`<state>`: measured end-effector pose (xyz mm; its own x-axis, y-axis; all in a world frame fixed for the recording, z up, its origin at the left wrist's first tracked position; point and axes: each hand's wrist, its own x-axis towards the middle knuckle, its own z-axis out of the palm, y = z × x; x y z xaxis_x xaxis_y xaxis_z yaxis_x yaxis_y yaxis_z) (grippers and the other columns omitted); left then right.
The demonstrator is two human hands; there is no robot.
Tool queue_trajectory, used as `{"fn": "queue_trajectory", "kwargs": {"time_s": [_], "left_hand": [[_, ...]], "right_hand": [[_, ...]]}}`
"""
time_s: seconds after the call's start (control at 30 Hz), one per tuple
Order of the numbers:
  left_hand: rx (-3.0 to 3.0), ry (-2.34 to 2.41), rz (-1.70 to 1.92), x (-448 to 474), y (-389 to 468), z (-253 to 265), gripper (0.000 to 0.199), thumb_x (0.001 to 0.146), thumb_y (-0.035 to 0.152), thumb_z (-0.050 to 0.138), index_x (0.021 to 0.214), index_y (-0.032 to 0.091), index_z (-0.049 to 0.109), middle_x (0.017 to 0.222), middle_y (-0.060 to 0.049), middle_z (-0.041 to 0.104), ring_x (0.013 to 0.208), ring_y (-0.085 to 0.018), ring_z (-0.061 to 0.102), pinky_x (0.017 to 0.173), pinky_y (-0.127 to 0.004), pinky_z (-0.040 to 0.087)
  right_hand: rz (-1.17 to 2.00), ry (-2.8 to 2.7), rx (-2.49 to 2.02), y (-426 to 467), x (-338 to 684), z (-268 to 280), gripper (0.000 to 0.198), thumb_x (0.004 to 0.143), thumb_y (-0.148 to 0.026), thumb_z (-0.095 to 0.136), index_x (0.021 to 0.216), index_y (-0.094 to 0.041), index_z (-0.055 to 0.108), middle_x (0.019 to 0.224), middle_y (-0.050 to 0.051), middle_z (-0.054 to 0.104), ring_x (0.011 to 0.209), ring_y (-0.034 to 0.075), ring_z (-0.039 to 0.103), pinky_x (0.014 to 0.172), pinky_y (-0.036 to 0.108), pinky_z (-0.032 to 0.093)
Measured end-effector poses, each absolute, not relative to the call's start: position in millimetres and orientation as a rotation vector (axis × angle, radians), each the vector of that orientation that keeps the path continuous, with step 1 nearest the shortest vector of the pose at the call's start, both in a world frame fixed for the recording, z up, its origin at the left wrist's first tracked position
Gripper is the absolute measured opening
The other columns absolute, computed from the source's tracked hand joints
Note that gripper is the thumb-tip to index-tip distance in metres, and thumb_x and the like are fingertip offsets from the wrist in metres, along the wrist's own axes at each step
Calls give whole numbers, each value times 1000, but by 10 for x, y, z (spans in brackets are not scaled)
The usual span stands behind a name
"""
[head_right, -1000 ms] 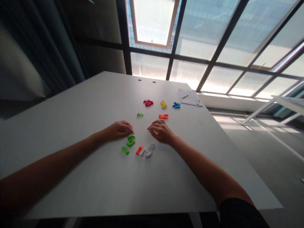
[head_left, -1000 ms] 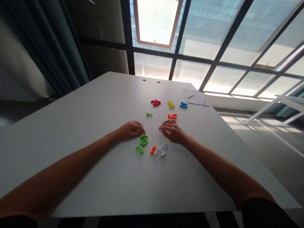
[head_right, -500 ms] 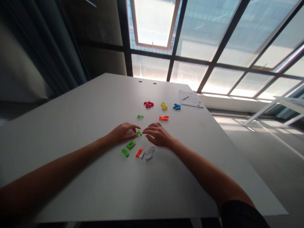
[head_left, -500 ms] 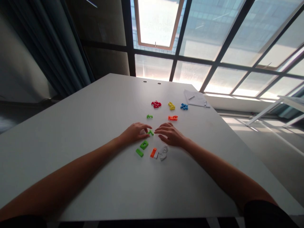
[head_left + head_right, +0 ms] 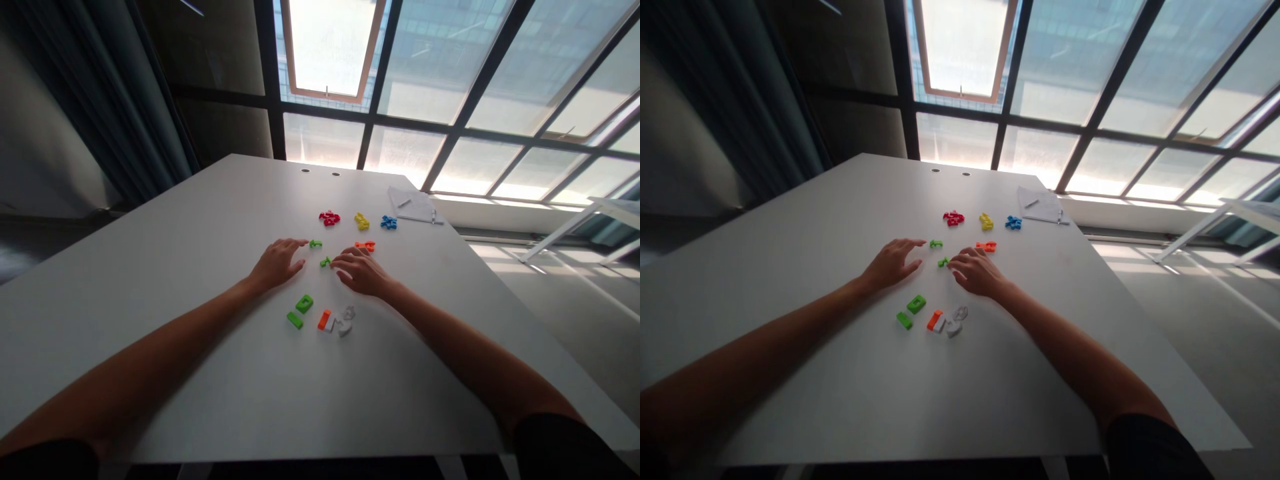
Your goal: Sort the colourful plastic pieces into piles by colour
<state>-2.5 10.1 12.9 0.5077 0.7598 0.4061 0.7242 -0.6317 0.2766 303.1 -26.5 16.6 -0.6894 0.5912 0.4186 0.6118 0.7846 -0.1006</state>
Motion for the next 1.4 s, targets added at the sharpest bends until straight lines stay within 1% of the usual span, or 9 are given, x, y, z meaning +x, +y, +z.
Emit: {"fn": "queue_trajectory", "kwargs": {"time_s": [0.23,0.57,0.83,1.03,1.1,1.17,1.27,1.33,1.4], "left_hand": [[2680,1388,633,119,510,92,67,99,40,63,162,18,56,158,-16,65,145,-37,59,125,-53,45],[2675,1289,595,268,535,-33,56,102,36,55,154,20,65,147,-14,74,142,-34,63,121,-52,49],[2657,1336,499,279,507,-25,63,106,35,51,168,22,50,161,-13,64,153,-33,55,125,-52,46],[2650,1346,595,261,505,-77,70,105,35,52,173,22,40,175,-14,48,160,-30,47,131,-49,40],[2650,1347,691,250,459,-64,68,103,32,54,169,19,45,171,-15,52,156,-32,51,130,-51,42],[2658,1293,764,225,371,-28,60,100,27,55,160,19,57,160,-15,62,147,-33,58,126,-53,46],[2664,1025,779,145,171,51,42,98,20,53,132,25,79,133,-10,78,129,-30,67,119,-52,51],[2609,773,730,64,23,105,38,98,17,52,113,28,85,119,-7,83,120,-27,71,116,-48,54],[2502,604,696,-20,-102,152,37,101,20,51,106,28,86,115,-7,84,116,-26,73,113,-46,56]], "right_hand": [[-171,-2471,-1199,-35,2891,180,23,102,-17,68,118,-23,82,124,12,82,120,35,64,105,53,47],[-138,-2452,-1236,121,2709,148,22,104,-20,66,120,-22,81,125,13,82,121,35,63,103,52,47],[-82,-2452,-1215,93,2746,125,22,103,-18,67,120,-24,80,130,12,81,121,34,65,104,52,49],[-88,-2430,-1171,25,2801,118,26,101,-17,70,123,-24,81,136,12,79,119,33,68,103,53,54],[-32,-2402,-1094,-60,2854,96,24,101,-16,68,120,-23,82,130,12,82,116,32,70,104,52,55],[53,-2362,-1003,-175,2920,55,22,103,-16,66,116,-22,83,122,11,84,111,29,73,103,49,57],[148,-2312,-904,-335,3002,-19,22,104,-15,64,109,-23,84,113,9,85,106,26,75,101,46,58],[166,-2287,-887,-395,3021,-51,22,103,-15,64,106,-24,84,107,9,86,102,26,75,99,45,58],[167,-2278,-881,-413,3013,-62,22,103,-15,64,104,-24,84,103,9,85,99,26,75,97,43,58]]}}
